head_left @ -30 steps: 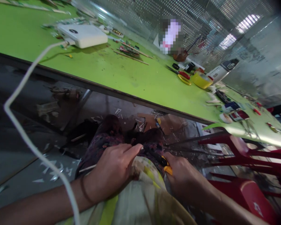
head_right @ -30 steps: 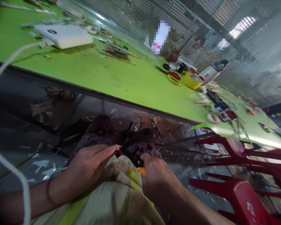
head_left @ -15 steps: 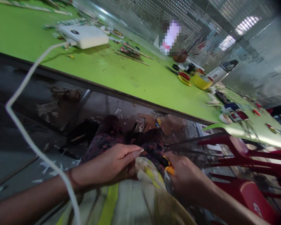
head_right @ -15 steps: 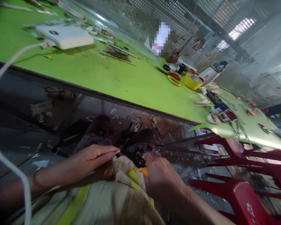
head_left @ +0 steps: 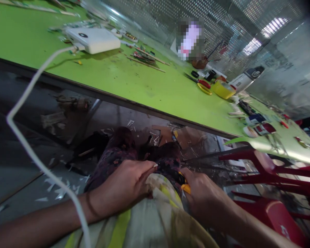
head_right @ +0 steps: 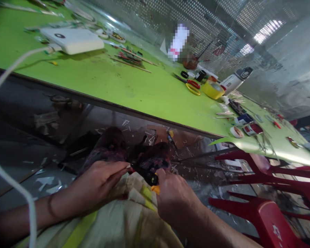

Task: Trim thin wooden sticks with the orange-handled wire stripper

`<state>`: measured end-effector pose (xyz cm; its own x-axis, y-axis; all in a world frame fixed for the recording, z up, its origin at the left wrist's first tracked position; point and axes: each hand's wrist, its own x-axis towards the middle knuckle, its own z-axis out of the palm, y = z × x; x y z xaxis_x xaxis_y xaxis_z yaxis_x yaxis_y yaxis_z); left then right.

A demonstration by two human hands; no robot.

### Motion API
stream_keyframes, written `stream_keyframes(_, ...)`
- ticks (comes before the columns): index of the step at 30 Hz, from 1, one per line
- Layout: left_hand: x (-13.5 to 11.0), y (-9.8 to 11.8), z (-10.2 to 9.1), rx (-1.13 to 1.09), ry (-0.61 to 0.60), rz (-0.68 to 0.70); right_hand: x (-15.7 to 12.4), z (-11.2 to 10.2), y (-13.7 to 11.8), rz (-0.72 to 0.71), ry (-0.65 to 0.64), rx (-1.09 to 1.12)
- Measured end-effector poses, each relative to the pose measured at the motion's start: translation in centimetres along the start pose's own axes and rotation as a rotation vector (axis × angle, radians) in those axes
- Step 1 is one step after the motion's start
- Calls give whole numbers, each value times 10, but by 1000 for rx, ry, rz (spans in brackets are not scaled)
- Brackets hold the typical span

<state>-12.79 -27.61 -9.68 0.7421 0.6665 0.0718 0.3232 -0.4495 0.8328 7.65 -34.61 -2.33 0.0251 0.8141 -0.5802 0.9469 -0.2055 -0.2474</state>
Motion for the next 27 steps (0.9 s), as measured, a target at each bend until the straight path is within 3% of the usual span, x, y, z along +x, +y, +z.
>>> stream_keyframes(4,-7,-2,5,355,127,115,4,2,-1,-11,12,2)
stream_keyframes(8,-5,-2,4,473,117,127,8,5,0,-29,38,-13)
stream_keyframes(13,3,2,-5,124,51,-12,7,0,-2,-18,56,97)
stream_keyframes(19,6,6,-15,-278,-29,-152,-1,-8,8,-73,173,267)
stream_keyframes(23,4,9,-16,-463,-24,-271,-1,2,21,-84,152,316)
stream_keyframes(27,3,14,-17,-580,-19,-295,4,19,30,-114,128,288)
